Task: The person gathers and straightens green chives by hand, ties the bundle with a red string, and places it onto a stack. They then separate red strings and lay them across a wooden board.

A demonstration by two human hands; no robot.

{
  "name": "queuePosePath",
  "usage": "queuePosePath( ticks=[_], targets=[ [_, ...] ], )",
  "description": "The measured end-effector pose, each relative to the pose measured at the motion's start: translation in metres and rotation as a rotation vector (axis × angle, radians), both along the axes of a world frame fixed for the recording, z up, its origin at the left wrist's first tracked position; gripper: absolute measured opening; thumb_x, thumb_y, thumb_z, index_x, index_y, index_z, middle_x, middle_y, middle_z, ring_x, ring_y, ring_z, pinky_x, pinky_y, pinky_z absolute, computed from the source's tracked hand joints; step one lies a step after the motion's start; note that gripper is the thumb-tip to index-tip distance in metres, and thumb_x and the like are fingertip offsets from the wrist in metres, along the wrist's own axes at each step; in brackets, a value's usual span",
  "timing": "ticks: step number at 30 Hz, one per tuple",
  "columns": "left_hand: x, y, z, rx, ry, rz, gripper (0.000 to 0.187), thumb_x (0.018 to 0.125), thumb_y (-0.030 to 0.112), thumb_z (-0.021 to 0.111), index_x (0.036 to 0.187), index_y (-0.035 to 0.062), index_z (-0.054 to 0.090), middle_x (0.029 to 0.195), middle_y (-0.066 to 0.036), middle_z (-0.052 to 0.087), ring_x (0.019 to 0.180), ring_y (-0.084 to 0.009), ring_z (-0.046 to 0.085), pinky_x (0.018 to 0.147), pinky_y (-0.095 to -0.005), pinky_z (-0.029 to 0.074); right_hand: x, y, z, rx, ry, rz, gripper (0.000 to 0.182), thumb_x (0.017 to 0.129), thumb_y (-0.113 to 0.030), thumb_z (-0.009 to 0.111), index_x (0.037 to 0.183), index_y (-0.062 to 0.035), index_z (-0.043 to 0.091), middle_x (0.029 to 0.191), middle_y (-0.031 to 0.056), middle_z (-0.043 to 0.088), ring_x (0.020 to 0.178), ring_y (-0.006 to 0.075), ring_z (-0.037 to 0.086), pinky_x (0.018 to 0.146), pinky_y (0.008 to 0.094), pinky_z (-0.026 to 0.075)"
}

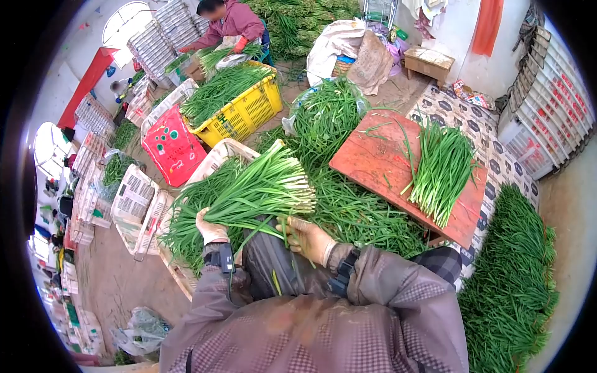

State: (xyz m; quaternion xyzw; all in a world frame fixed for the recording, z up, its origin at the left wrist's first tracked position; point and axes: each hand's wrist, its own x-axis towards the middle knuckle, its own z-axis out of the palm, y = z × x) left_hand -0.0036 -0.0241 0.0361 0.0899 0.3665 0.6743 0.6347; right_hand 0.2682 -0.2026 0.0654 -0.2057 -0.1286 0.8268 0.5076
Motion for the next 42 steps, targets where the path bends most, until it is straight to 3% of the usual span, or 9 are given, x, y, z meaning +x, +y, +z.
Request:
queuePosePath(
  ticks=[1,5,16,18,20,24,27,30,42],
  targets=[
    [-0.003,0.000,-0.001,0.012,-0.031,-0.009,0.016,0.073,0.026,0.059,0.079,0.0111,0.060,0.089,-0.009,0.066,0.084,-0.0307,0.062,0.079,-0.0458,0.051,-0.002,0.000,0.013,-0.057,-0.056,-0.018,0.037,0.099,-0.039,0.052,0.118,-0.0070,0.056,0.082,-0.0050,0.050,0.059,0.0073,0.032,0.055,0.0231,0.029],
    [-0.004,0.001,-0.002,0.017,-0.021,-0.042,0.017,0.072,0.026,0.060,0.079,0.0110,0.060,0.092,-0.010,0.066,0.085,-0.0306,0.061,0.081,-0.0457,0.050,0.006,0.010,0.006,-0.108,-0.069,0.063,0.032,0.100,-0.032,0.052,0.107,-0.0025,0.062,0.061,-0.0072,0.033,0.050,0.0057,0.029,0.046,0.0211,0.025],
    [-0.009,0.002,-0.013,-0.006,-0.017,0.024,0.015,0.071,0.025,0.059,0.078,0.0112,0.059,0.090,-0.009,0.064,0.085,-0.0298,0.060,0.082,-0.0455,0.049,0.139,-0.042,0.049,-0.007,-0.352,-0.138,0.014,0.095,-0.019,0.054,0.089,-0.0083,0.061,0.053,-0.0082,0.032,0.041,0.0055,0.028,0.039,0.0236,0.022],
    [-0.009,0.004,-0.013,-0.019,-0.025,0.006,0.014,0.071,0.023,0.058,0.077,0.0110,0.059,0.087,-0.007,0.064,0.085,-0.0284,0.060,0.081,-0.0448,0.050,0.134,-0.042,0.082,0.087,-1.080,0.415,0.041,0.093,-0.031,0.059,0.122,-0.0015,0.061,0.068,0.0029,0.060,0.047,0.0093,0.050,0.047,0.0228,0.041],
    [-0.004,0.003,-0.009,-0.009,-0.038,-0.014,0.013,0.072,0.023,0.058,0.077,0.0110,0.059,0.085,-0.006,0.064,0.084,-0.0277,0.060,0.081,-0.0441,0.050,0.110,-0.041,0.086,0.273,-1.538,0.553,0.059,0.088,-0.036,0.066,0.135,-0.0020,0.053,0.080,0.0073,0.068,0.053,0.0110,0.057,0.052,0.0250,0.048],
    [-0.009,0.005,-0.017,0.023,-0.057,-0.059,0.012,0.072,0.023,0.058,0.076,0.0113,0.059,0.084,-0.006,0.064,0.081,-0.0271,0.060,0.080,-0.0433,0.050,0.060,-0.015,0.085,0.240,-1.270,0.196,0.034,0.090,-0.028,0.066,0.112,-0.0027,0.066,0.076,0.0030,0.068,0.050,0.0071,0.053,0.048,0.0251,0.046],
    [-0.007,0.003,-0.012,0.006,-0.025,-0.034,0.014,0.071,0.024,0.060,0.077,0.0115,0.060,0.086,-0.007,0.065,0.082,-0.0287,0.061,0.080,-0.0441,0.050,0.032,0.008,0.066,0.546,-1.593,-0.086,0.023,0.083,-0.031,0.068,0.086,-0.0076,0.066,0.069,0.0106,0.067,0.059,0.0255,0.064,0.057,0.0362,0.050],
    [-0.006,0.002,-0.010,-0.003,-0.019,-0.026,0.015,0.071,0.025,0.060,0.078,0.0116,0.060,0.090,-0.009,0.066,0.085,-0.0299,0.061,0.081,-0.0451,0.050,0.019,0.018,0.055,0.773,-2.084,-0.236,0.026,0.082,-0.030,0.068,0.093,-0.0076,0.059,0.069,0.0132,0.064,0.066,0.0338,0.064,0.061,0.0435,0.050],
    [-0.004,0.000,-0.011,-0.018,-0.051,-0.051,0.015,0.069,0.023,0.060,0.078,0.0110,0.059,0.091,-0.009,0.065,0.086,-0.0297,0.060,0.083,-0.0446,0.049,0.014,-0.008,0.088,0.891,-1.751,-0.619,0.031,0.082,-0.018,0.069,0.111,-0.0105,0.061,0.085,0.0101,0.065,0.071,0.0273,0.065,0.060,0.0381,0.052]
  ],
)
